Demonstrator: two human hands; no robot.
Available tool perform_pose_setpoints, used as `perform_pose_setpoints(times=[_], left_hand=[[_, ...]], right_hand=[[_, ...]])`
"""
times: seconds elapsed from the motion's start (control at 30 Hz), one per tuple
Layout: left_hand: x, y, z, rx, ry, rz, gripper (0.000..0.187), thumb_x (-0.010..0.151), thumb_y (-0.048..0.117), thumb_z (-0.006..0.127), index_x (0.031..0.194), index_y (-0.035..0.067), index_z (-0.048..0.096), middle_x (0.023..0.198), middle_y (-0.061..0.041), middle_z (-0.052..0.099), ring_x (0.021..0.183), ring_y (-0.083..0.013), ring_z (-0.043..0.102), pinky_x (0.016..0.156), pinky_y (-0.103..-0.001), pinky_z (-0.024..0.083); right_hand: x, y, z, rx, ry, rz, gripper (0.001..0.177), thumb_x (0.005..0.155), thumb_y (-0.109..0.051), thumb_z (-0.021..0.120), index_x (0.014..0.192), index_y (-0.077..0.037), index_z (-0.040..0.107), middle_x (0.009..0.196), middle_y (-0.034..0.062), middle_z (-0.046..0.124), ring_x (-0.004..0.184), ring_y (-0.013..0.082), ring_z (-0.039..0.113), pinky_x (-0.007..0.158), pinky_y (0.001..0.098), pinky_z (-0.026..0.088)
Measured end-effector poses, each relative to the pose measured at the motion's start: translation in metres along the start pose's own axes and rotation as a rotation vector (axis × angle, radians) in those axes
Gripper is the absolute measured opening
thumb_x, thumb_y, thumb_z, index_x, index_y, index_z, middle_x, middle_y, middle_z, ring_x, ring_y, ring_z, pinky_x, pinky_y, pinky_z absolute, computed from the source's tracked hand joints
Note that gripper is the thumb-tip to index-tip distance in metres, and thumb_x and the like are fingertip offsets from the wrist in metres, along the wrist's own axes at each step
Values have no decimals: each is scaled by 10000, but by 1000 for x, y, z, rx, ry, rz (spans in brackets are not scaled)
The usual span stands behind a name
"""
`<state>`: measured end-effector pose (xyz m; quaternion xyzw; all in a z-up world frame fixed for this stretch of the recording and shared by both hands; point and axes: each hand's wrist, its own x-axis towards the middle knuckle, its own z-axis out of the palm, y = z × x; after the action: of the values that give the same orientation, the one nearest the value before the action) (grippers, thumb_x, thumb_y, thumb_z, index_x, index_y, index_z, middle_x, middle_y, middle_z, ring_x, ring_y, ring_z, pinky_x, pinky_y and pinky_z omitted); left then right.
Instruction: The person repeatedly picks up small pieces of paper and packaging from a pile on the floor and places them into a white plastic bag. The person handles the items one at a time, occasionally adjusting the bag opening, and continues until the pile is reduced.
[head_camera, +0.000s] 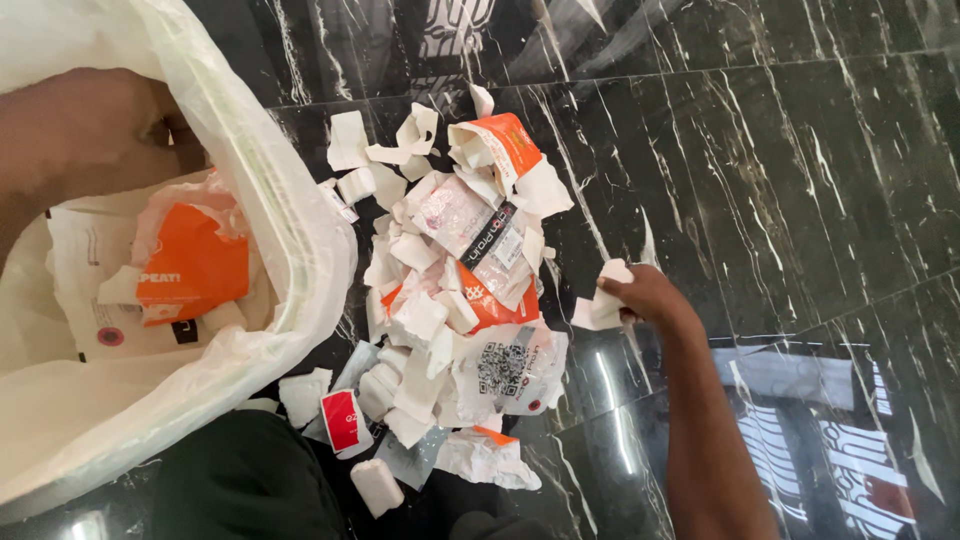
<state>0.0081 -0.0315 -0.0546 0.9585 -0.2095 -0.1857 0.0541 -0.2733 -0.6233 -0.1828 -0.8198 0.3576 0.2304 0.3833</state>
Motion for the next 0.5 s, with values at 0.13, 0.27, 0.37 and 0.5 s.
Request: perform_pose_setpoints(times=[0.13,0.27,0.37,0.5], left_hand=[[-5,3,-3,42,-19,-28,389,924,368,694,1223,131,772,1091,-146,793,971,-338,743,921,-432,565],[-6,3,-1,22,-6,-55,416,927,379,697,1232,103,755,1092,-157,787,952,-352,743,905,-437,564],[-4,2,-1,70,-30,-49,425,912,390,721,1224,103,759,1090,-157,790,960,-356,736,904,-438,561],[-6,4,-8,15,-3,-11,395,921,380,703,1193,104,778,1076,-162,794,956,-351,742,912,-440,560]], right_hand=[[-13,-24,7,-66,-11,118,374,931,-341,702,1028,20,706,708,148,716,495,193,628,445,312,449],[-7,-18,19,-50,-62,99,392,953,-387,672,1067,-15,715,804,117,724,584,173,615,479,290,457],[5,-9,18,32,-12,112,416,962,-390,686,1083,7,711,827,114,714,655,179,626,520,293,474],[0,-12,-1,272,211,82,348,930,-336,682,1090,-27,677,855,79,726,703,163,694,579,304,578]])
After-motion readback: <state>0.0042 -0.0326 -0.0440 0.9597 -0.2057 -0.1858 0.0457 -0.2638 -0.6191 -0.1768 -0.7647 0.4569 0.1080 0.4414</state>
